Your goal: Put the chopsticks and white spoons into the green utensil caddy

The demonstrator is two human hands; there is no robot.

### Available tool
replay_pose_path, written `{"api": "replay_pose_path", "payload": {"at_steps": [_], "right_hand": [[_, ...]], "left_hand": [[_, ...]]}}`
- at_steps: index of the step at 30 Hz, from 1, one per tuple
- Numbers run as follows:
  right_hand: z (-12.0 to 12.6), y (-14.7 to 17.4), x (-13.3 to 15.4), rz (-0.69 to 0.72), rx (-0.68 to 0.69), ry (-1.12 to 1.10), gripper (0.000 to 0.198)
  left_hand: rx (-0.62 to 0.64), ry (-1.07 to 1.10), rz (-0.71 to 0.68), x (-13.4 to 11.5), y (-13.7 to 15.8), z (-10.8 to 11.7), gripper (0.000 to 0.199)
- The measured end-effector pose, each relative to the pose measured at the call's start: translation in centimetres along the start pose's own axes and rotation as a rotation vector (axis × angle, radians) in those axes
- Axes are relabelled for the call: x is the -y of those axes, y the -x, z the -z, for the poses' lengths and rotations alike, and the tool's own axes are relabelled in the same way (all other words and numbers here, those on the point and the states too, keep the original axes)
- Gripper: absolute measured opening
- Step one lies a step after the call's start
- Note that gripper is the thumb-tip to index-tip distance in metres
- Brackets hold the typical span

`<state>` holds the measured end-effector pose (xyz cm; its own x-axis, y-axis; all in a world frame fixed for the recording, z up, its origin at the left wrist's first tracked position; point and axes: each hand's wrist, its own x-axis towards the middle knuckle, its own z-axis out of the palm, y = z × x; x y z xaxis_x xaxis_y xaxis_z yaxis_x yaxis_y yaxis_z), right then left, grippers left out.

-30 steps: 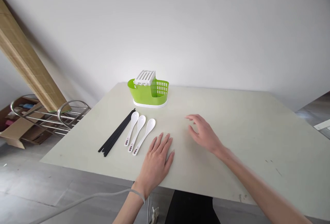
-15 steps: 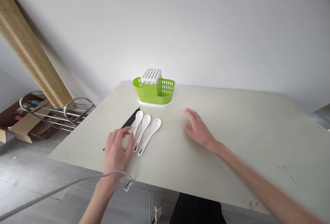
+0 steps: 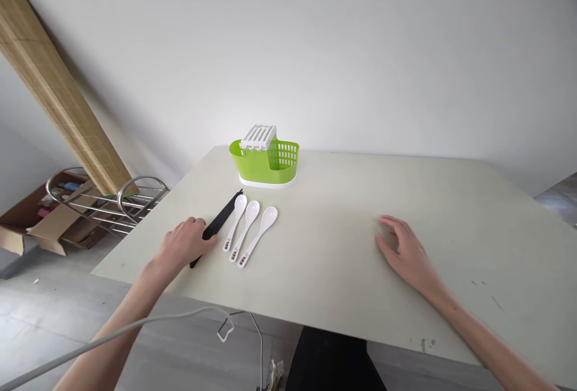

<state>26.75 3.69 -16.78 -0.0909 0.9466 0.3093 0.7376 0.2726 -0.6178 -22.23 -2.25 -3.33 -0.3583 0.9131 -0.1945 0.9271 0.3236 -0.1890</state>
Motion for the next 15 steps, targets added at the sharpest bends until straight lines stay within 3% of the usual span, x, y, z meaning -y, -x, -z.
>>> {"api": "replay_pose_path", "payload": {"at_steps": [5, 15], "right_hand": [[0.5, 0.4, 0.0, -0.09, -0.043, -0.052, 0.045], [0.6, 0.5, 0.4, -0.078, -0.064, -0.067, 0.04]], "left_hand": [[0.102, -0.11, -0.039, 0.7, -1.5, 1.4, 0.039], [0.117, -0.173, -0.078, 1.2, -2.4, 1.8, 0.025]]}}
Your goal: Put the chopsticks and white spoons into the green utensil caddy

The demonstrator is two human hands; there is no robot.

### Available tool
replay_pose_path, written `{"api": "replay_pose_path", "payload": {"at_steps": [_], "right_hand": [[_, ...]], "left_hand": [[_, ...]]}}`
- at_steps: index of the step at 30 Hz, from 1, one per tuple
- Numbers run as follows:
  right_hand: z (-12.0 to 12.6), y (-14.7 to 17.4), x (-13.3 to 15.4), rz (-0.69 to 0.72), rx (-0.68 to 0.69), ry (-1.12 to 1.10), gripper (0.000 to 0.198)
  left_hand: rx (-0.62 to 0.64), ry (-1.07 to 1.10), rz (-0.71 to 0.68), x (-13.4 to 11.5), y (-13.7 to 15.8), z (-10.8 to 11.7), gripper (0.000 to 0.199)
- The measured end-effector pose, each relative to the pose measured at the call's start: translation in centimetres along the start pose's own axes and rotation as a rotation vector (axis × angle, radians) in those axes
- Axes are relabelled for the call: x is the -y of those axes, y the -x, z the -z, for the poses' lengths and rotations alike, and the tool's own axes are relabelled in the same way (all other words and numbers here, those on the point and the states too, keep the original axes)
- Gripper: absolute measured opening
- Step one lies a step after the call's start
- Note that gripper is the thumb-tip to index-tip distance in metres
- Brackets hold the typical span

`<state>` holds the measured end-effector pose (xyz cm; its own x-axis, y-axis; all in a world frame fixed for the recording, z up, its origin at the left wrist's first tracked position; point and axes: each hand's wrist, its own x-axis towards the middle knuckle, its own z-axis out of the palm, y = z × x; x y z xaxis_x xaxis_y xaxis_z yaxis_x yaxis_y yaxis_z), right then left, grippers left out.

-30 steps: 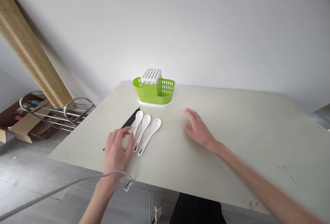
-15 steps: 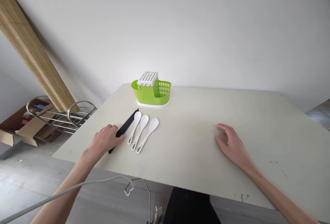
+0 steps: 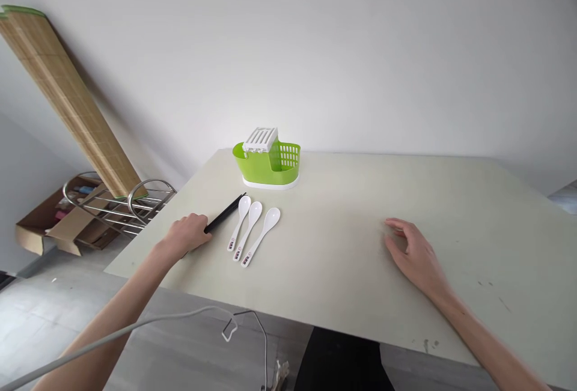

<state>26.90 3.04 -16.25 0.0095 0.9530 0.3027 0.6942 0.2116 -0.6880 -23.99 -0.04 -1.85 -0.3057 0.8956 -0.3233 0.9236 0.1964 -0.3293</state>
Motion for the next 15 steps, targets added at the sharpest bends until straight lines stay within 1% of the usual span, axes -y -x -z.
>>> {"api": "replay_pose_path", "payload": {"at_steps": [2, 7, 12, 15], "right_hand": [[0.1, 0.0, 0.1, 0.004, 0.005, -0.007, 0.041], [0.1, 0.0, 0.1, -0.012, 0.021, -0.013, 0.039], [0.1, 0.0, 0.1, -0.024, 0.034, -0.015, 0.038], [0.1, 0.0, 0.1, -0.028, 0.037, -0.019, 0.038]], "left_hand": [[-0.014, 0.012, 0.003, 0.3, 0.0, -0.3, 0.024], [-0.067, 0.12, -0.05, 0.9, 0.1, -1.9, 0.022], [-0.071, 0.171, -0.024, 1.6, 0.7, -3.7, 0.024], [-0.146, 0.25, -0.017, 2.2, 0.9, -4.7, 0.023]]}}
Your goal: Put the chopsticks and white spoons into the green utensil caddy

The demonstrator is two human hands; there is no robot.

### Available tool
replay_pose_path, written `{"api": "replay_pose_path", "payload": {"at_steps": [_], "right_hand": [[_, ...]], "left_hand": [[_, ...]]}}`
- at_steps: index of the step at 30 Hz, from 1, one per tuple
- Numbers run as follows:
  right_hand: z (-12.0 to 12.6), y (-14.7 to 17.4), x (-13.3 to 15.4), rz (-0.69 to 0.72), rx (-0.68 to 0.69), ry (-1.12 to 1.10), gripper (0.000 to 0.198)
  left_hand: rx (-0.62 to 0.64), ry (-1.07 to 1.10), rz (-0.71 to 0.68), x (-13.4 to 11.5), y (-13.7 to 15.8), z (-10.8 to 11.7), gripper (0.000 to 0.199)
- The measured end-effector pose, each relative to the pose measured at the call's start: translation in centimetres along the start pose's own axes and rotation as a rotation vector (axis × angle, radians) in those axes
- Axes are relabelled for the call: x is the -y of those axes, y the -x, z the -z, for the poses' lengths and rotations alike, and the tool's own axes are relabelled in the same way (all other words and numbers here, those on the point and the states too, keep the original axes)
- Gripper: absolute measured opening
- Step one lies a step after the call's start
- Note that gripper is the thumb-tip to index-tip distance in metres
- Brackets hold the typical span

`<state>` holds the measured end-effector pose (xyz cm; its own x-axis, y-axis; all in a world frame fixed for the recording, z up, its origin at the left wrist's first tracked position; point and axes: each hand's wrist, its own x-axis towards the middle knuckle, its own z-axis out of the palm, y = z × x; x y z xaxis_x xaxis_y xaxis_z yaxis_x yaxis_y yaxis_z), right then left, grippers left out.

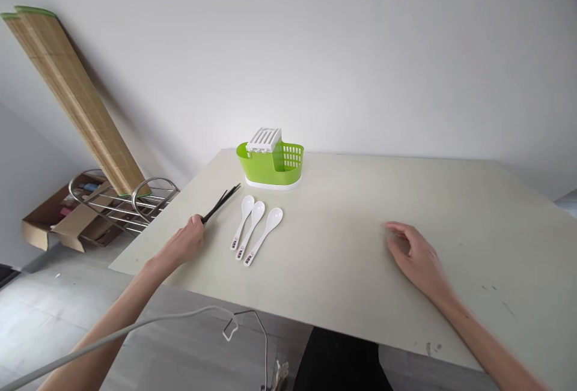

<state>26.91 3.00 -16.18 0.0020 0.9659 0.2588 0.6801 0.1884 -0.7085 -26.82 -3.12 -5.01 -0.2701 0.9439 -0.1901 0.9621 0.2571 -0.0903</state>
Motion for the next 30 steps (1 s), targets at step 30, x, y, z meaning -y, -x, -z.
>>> {"api": "replay_pose_path", "payload": {"at_steps": [30], "right_hand": [[-0.3, -0.7, -0.2, 0.079, -0.023, -0.128, 0.029]], "left_hand": [[-0.022, 0.15, -0.329, -23.6, 4.6, -0.7, 0.032]]}}
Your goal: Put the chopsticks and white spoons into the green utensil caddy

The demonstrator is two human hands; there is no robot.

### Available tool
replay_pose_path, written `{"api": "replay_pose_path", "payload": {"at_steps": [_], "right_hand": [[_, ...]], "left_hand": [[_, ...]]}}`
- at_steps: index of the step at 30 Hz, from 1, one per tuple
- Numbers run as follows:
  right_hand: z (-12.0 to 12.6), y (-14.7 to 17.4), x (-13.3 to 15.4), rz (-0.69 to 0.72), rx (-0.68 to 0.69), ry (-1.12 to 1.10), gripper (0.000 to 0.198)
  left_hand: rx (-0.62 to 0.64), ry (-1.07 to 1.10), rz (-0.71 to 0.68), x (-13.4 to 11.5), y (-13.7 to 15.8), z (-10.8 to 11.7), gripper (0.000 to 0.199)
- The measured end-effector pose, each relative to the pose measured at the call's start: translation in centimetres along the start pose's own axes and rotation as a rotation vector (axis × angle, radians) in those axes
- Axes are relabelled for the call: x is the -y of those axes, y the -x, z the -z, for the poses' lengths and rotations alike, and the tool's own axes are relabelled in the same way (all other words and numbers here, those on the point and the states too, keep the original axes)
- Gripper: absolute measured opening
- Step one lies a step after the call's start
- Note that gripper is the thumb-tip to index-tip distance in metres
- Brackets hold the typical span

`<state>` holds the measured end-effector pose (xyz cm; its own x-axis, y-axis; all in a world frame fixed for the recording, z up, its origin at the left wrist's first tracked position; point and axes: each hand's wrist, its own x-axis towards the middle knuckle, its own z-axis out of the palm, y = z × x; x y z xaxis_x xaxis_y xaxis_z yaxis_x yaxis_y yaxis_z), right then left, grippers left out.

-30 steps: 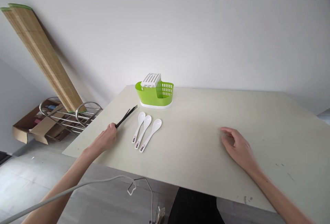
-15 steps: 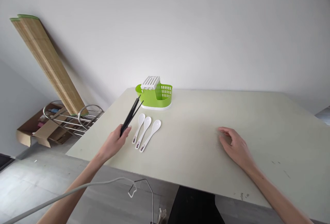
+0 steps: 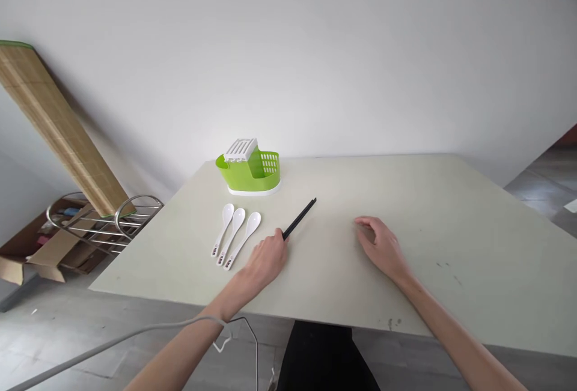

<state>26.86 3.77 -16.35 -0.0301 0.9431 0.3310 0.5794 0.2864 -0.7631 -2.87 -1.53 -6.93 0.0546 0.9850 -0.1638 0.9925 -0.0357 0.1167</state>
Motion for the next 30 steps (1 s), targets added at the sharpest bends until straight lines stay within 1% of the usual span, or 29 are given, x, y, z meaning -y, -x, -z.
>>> {"api": "replay_pose_path", "payload": {"at_steps": [2, 5, 7, 11, 14, 17, 20, 22, 25, 28, 30], "right_hand": [[0.0, -0.1, 0.1, 0.011, -0.011, -0.017, 0.028], [0.1, -0.3, 0.4, 0.014, -0.013, -0.042, 0.027], [0.2, -0.4, 0.6, 0.01, -0.018, -0.052, 0.026], [0.4, -0.6, 0.8, 0.007, -0.004, -0.059, 0.025], [0.5, -0.7, 1.0, -0.007, 0.0, -0.068, 0.025], [0.5, -0.7, 1.2, -0.021, 0.001, -0.065, 0.025], [0.4, -0.8, 1.3, -0.02, 0.009, -0.049, 0.024], [0.3, -0.7, 1.3, -0.01, 0.012, -0.034, 0.024], [0.2, -0.6, 1.4, 0.032, 0.033, 0.005, 0.025], [0.0, -0.3, 1.7, 0.097, 0.074, 0.055, 0.031], [0.0, 0.0, 1.8, 0.134, 0.104, 0.083, 0.036]], "left_hand": [[-0.016, -0.117, -0.019, -1.7, -0.8, -0.9, 0.034], [-0.057, -0.217, -0.042, -3.8, -1.6, -1.7, 0.038], [-0.031, -0.261, -0.051, -5.1, -1.9, -1.6, 0.04], [0.065, -0.308, -0.07, -7.0, -2.8, -0.9, 0.042], [0.07, -0.326, -0.092, -7.8, -3.5, -0.8, 0.038], [0.063, -0.344, -0.125, -8.1, -3.9, -1.3, 0.038], [0.062, -0.326, -0.129, -8.3, -4.0, -1.6, 0.037], [0.047, -0.296, -0.118, -8.4, -3.9, -1.4, 0.038], [0.029, -0.254, -0.115, -8.0, -3.7, -0.7, 0.045], [0.011, -0.193, -0.112, -6.4, -3.1, 0.0, 0.049], [-0.056, -0.124, -0.077, -4.3, -2.5, 0.3, 0.048]]}}
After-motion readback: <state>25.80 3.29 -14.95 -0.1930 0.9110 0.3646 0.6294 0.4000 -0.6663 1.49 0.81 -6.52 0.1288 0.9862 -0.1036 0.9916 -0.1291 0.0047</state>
